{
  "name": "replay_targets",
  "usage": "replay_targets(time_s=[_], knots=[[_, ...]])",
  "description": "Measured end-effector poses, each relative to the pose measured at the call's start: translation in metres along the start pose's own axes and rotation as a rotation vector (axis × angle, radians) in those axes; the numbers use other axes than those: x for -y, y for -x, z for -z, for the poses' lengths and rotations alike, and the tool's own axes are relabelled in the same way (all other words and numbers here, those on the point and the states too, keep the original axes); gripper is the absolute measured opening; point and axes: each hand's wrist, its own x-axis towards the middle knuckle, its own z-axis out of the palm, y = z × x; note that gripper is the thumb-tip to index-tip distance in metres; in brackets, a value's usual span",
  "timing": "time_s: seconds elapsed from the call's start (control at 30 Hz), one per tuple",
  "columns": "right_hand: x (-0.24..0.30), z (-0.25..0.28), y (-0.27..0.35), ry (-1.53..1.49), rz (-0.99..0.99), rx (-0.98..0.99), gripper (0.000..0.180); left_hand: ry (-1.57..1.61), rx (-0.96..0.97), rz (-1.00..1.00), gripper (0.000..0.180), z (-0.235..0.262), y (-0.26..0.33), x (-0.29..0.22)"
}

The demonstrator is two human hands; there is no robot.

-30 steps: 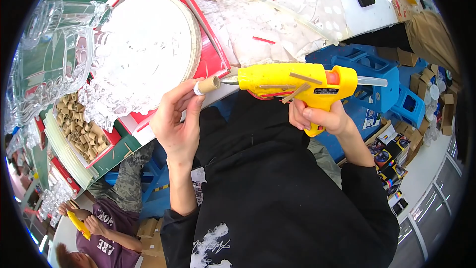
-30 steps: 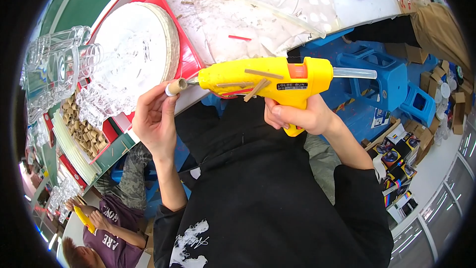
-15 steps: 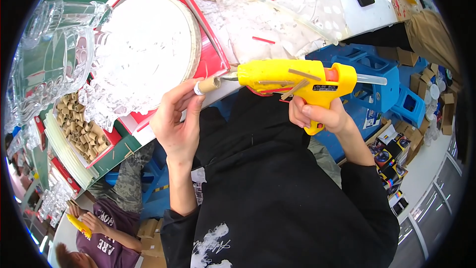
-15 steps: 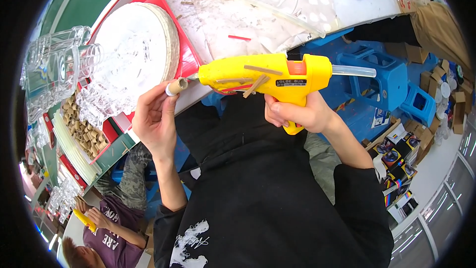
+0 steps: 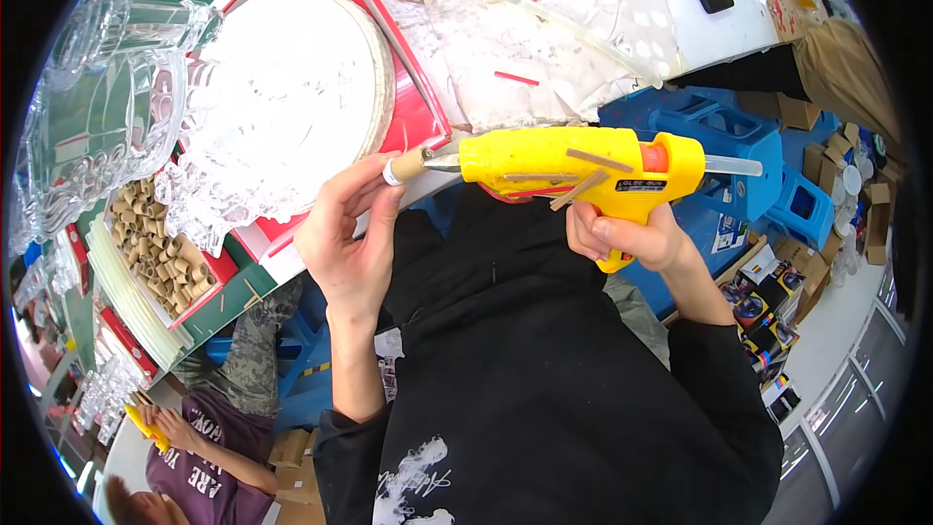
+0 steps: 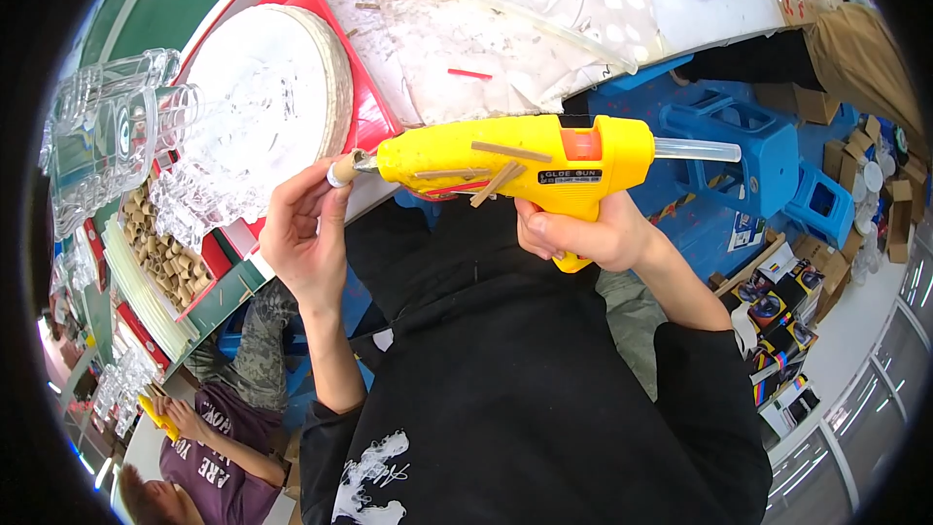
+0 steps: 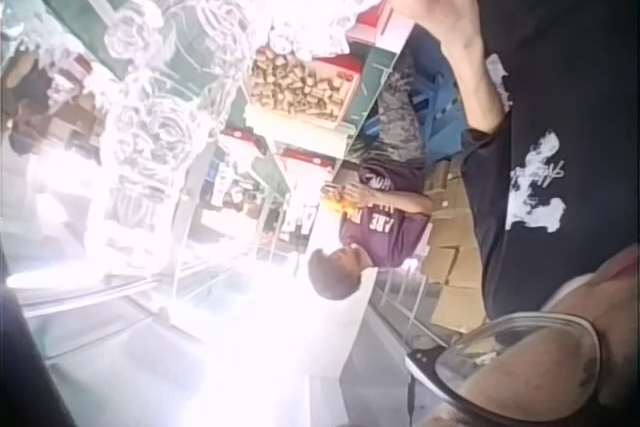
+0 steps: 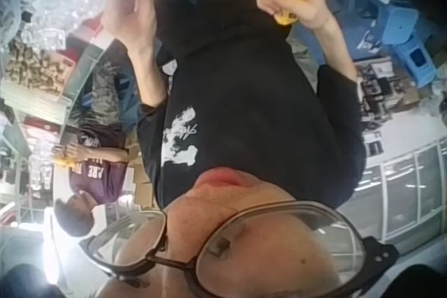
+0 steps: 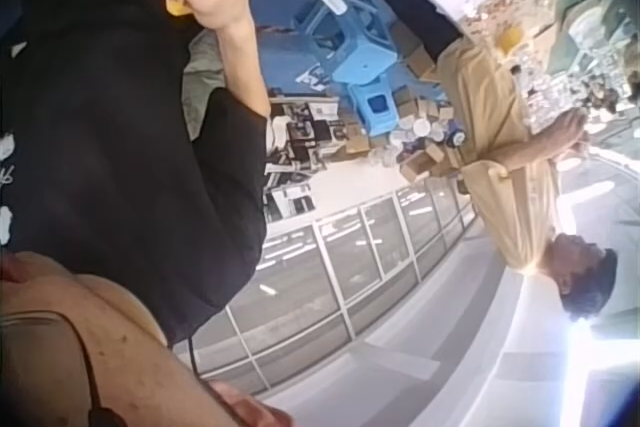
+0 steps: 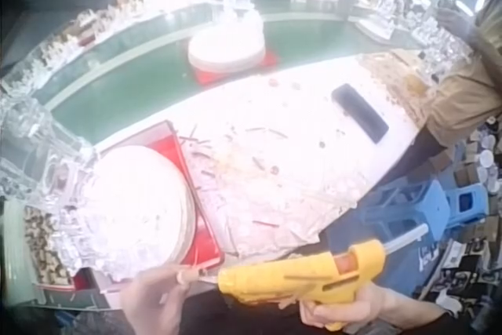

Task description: Assembling decorative crystal light fixtures using a hot glue gun on a factory line.

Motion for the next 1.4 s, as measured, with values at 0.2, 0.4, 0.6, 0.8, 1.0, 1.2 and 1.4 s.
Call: replay_targets(time_s=[0.2, 0.4, 0.6, 0.8, 1.0, 1.2, 1.4], knots=[[-0.002, 0.006, 0.005, -0.010, -0.037, 0.017, 0.018, -0.026, -0.002, -0.032, 0.027, -0.001, 0.000, -0.001], [-0.003, 0.002, 0.009, 0.056, -0.004, -0.033, 0.027, -0.076, -0.013, -0.065, 0.027, -0.002, -0.001, -0.001], [-0.004, -0.001, 0.010, 0.131, 0.015, -0.060, 0.034, -0.130, -0.050, -0.072, 0.027, -0.004, 0.000, -0.003], [-0.006, -0.007, 0.015, 0.307, 0.008, -0.179, 0.032, -0.119, -0.069, -0.045, 0.025, -0.010, 0.000, -0.004], [-0.011, 0.009, 0.021, 0.320, 0.031, -0.112, 0.027, 0.115, -0.084, 0.036, 0.025, -0.021, -0.002, -0.011], [-0.008, 0.009, 0.018, 0.144, 0.107, -0.159, 0.028, -0.071, 0.000, 0.112, 0.023, -0.017, -0.007, -0.021], [-0.010, 0.014, 0.016, 0.047, 0.131, -0.164, 0.027, -0.387, 0.023, 0.195, 0.017, -0.021, -0.016, -0.038]])
